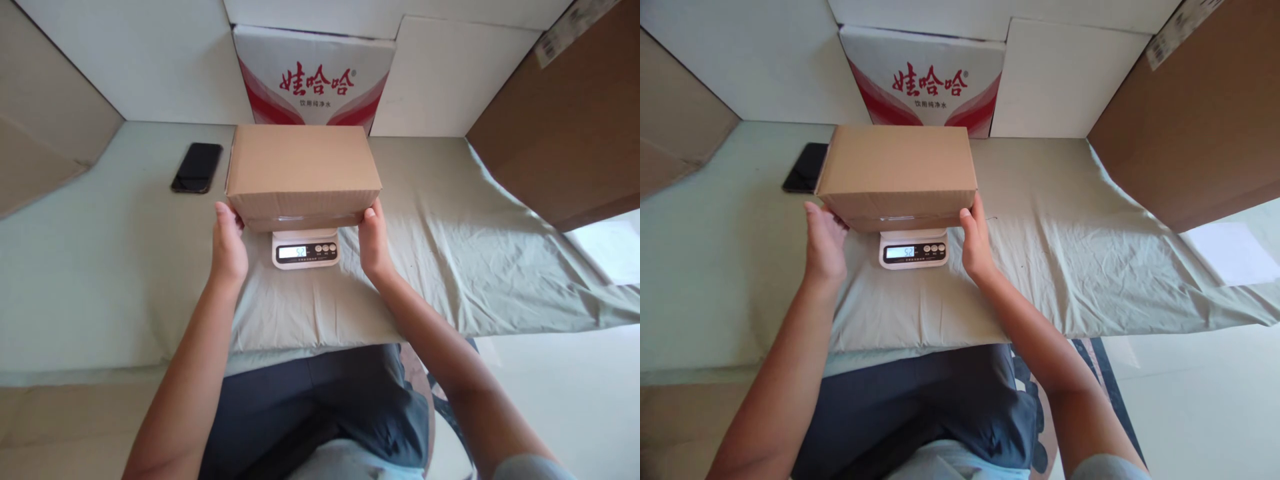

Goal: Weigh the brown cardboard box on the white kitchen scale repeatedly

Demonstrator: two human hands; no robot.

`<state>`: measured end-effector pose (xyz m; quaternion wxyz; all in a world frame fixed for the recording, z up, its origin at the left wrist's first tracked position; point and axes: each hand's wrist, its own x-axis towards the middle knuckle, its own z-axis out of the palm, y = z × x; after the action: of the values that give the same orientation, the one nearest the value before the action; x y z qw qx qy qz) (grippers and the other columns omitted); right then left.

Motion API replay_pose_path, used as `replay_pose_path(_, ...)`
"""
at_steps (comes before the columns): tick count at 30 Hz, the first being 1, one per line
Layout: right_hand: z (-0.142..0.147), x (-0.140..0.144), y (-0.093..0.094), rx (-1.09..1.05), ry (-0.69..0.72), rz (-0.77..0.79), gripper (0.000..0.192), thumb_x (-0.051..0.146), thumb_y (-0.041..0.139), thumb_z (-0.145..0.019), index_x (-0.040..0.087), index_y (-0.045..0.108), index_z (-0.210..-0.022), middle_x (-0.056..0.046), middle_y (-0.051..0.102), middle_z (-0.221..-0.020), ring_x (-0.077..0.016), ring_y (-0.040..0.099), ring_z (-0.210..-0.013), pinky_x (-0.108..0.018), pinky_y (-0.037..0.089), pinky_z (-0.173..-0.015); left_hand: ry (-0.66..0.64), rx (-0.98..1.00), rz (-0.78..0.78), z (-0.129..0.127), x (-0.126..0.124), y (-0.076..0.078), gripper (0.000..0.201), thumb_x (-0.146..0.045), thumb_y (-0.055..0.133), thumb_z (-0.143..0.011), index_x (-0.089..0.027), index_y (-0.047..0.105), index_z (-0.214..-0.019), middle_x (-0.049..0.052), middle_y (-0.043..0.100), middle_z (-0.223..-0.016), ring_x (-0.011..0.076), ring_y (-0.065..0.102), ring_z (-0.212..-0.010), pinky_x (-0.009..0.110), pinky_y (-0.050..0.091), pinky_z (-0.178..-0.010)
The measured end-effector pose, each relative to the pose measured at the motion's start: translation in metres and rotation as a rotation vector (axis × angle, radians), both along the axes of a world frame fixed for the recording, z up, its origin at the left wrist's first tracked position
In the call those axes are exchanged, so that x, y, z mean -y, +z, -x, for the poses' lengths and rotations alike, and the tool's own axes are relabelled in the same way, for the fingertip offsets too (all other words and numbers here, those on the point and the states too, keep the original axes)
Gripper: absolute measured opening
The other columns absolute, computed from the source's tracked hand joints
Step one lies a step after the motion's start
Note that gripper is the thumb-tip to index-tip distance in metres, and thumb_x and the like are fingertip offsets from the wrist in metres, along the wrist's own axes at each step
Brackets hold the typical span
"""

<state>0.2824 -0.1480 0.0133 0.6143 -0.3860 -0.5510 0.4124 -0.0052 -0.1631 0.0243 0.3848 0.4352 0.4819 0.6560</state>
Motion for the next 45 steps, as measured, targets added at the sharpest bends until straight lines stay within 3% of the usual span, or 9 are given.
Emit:
replay_pose_path(8, -0.001, -0.004, -0.01, 0.004, -0.013, -0.029, 0.081, 0.1, 0.064, -0.11, 0.051, 0.074, -0.173, -0.005, 0.076, -0.187, -0.0472, 0.06, -0.187, -0.081, 0.044, -0.161, 0.012, -0.04, -0.007, -0.005, 0.004, 0.008, 0.114, -0.124, 0.062, -0.098, -0.025, 0.092, -0.145, 0.022, 0.087, -0.169, 0.0522, 0.066, -0.182, 0.069, 0.054, -0.154)
replay_pose_path(14, -0.002, -0.002, -0.011, 0.055, -0.064, -0.057, 0.086, 0.105, 0.055, -0.112, 0.054, 0.07, -0.179, -0.003, 0.072, -0.191, -0.0446, 0.046, -0.197, -0.08, 0.038, -0.166, -0.023, -0.025, -0.023, -0.003, 0.003, 0.008, 0.106, -0.123, 0.062, -0.099, -0.032, 0.093, -0.144, 0.013, 0.088, -0.17, 0.0498, 0.045, -0.198, 0.068, 0.049, -0.158)
replay_pose_path(21, 0.0, -0.003, -0.005, -0.075, -0.072, -0.006, 0.084, 0.099, 0.064, -0.111, 0.047, 0.071, -0.177, -0.003, 0.072, -0.193, -0.0435, 0.049, -0.197, -0.078, 0.036, -0.168, -0.011, -0.011, -0.046, -0.002, 0.0, 0.007, 0.108, -0.124, 0.061, -0.097, -0.029, 0.091, -0.141, 0.019, 0.087, -0.17, 0.0506, 0.057, -0.19, 0.071, 0.049, -0.156)
replay_pose_path(29, -0.001, -0.005, -0.004, -0.047, -0.081, -0.012, 0.084, 0.101, 0.063, -0.111, 0.048, 0.073, -0.175, -0.004, 0.072, -0.191, -0.0433, 0.049, -0.195, -0.077, 0.041, -0.165, -0.032, -0.044, -0.079, 0.009, -0.005, 0.005, 0.11, -0.125, 0.06, -0.095, -0.035, 0.09, -0.153, 0.015, 0.079, -0.185, 0.05, 0.052, -0.194, 0.073, 0.041, -0.161)
replay_pose_path(36, -0.003, -0.01, -0.004, 0.008, -0.1, -0.036, 0.086, 0.106, 0.059, -0.108, 0.046, 0.08, -0.167, -0.007, 0.078, -0.179, -0.043, 0.055, -0.188, -0.073, 0.047, -0.161, -0.041, -0.056, -0.054, 0.007, -0.006, 0.007, 0.112, -0.13, 0.059, -0.089, -0.042, 0.091, -0.149, 0.009, 0.084, -0.179, 0.0472, 0.053, -0.193, 0.069, 0.042, -0.162)
replay_pose_path(42, -0.007, -0.015, -0.012, -0.01, -0.103, -0.027, 0.082, 0.103, 0.06, -0.109, 0.043, 0.083, -0.16, -0.01, 0.08, -0.174, -0.0436, 0.057, -0.186, -0.076, 0.048, -0.16, -0.016, -0.091, -0.04, 0.013, -0.01, -0.002, 0.126, -0.132, 0.051, -0.089, -0.04, 0.085, -0.169, 0.008, 0.072, -0.195, 0.0477, 0.049, -0.196, 0.071, 0.037, -0.166)
replay_pose_path(45, -0.007, -0.017, -0.015, -0.002, -0.117, -0.011, 0.083, 0.105, 0.059, -0.108, 0.044, 0.083, -0.157, -0.01, 0.082, -0.172, -0.0434, 0.059, -0.185, -0.075, 0.047, -0.161, -0.011, -0.116, -0.036, 0.014, -0.012, -0.005, 0.124, -0.131, 0.045, -0.091, -0.045, 0.083, -0.173, 0.003, 0.068, -0.199, 0.0447, 0.047, -0.197, 0.068, 0.037, -0.167)
